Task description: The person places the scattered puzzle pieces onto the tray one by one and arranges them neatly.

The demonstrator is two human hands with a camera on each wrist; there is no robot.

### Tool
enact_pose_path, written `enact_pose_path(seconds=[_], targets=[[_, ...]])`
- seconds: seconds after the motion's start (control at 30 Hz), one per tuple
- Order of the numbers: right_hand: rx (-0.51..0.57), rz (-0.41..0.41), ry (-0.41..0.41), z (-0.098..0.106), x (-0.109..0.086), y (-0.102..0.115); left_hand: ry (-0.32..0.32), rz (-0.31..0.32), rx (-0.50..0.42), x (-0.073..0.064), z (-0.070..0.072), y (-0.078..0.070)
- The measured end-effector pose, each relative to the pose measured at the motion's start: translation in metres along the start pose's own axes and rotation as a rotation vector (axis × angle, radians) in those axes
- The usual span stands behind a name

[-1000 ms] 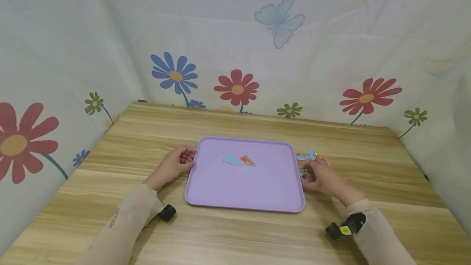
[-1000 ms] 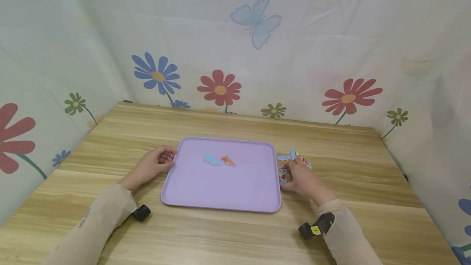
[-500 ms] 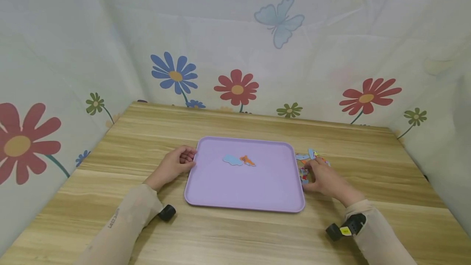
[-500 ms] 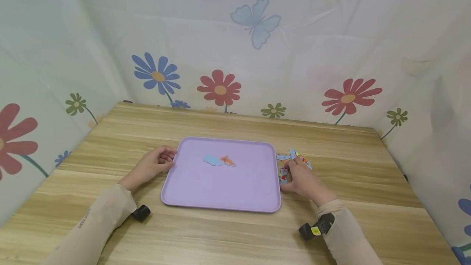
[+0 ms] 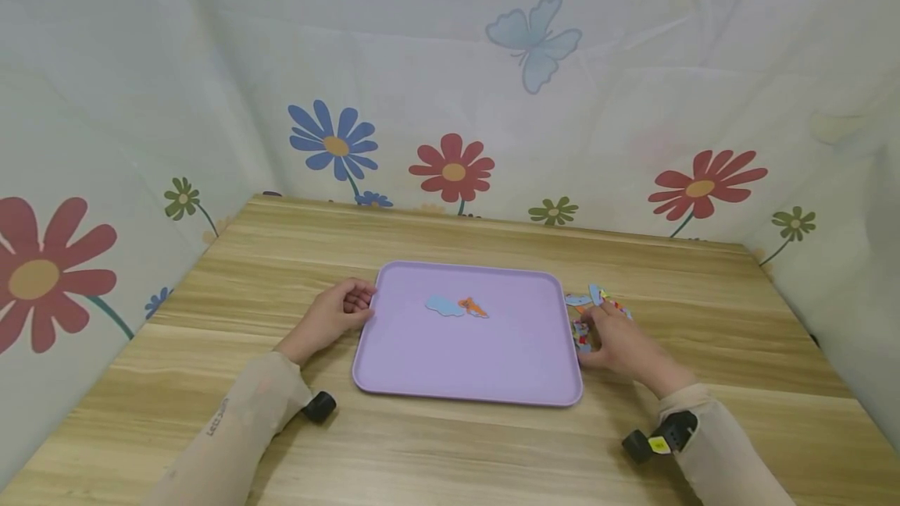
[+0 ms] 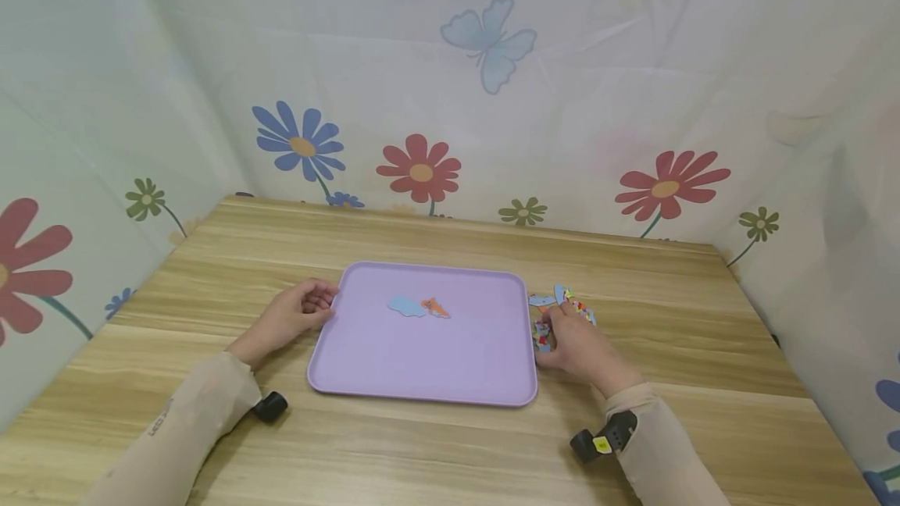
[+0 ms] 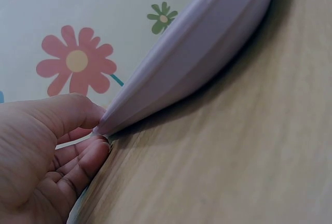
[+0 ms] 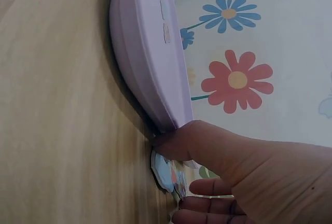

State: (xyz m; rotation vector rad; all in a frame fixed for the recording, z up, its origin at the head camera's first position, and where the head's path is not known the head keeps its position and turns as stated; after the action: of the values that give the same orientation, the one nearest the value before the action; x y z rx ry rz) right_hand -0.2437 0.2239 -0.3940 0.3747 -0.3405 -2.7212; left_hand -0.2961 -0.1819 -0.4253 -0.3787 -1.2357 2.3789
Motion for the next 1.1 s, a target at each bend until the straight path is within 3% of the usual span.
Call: enact_pose_path(seconds=[0.37,0.83,1.1], targets=[[-0.07,0.049,-0.022,0.0001,-0.0017,0.0054,-0.003,-0.009,0.002,0.0001,-0.0002,0.0],[-0.014,0.153,-0.031,0.0013,0.0012,0.0065,-0.003,-0.008,0.009,0.0001,-0.0003,0.0006],[-0.005,0.156,-0.045,0.0019,0.0021,0.0033,-0.004,-0.006,0.012,-0.0002,-0.0001,0.0005]])
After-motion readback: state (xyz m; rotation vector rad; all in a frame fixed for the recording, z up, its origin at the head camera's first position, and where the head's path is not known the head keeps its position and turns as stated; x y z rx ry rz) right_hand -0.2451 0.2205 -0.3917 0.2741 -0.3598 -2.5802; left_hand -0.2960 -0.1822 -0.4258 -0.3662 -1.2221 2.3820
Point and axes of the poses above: each hand's wrist, its own x-axis towards the middle knuckle, its own z-axis out of the back of the hand, y = z × x, the point moved 7 cm from there along x, towards the middle knuckle, and after that the axes turned 15 degrees about y, right-handed, at the moved point
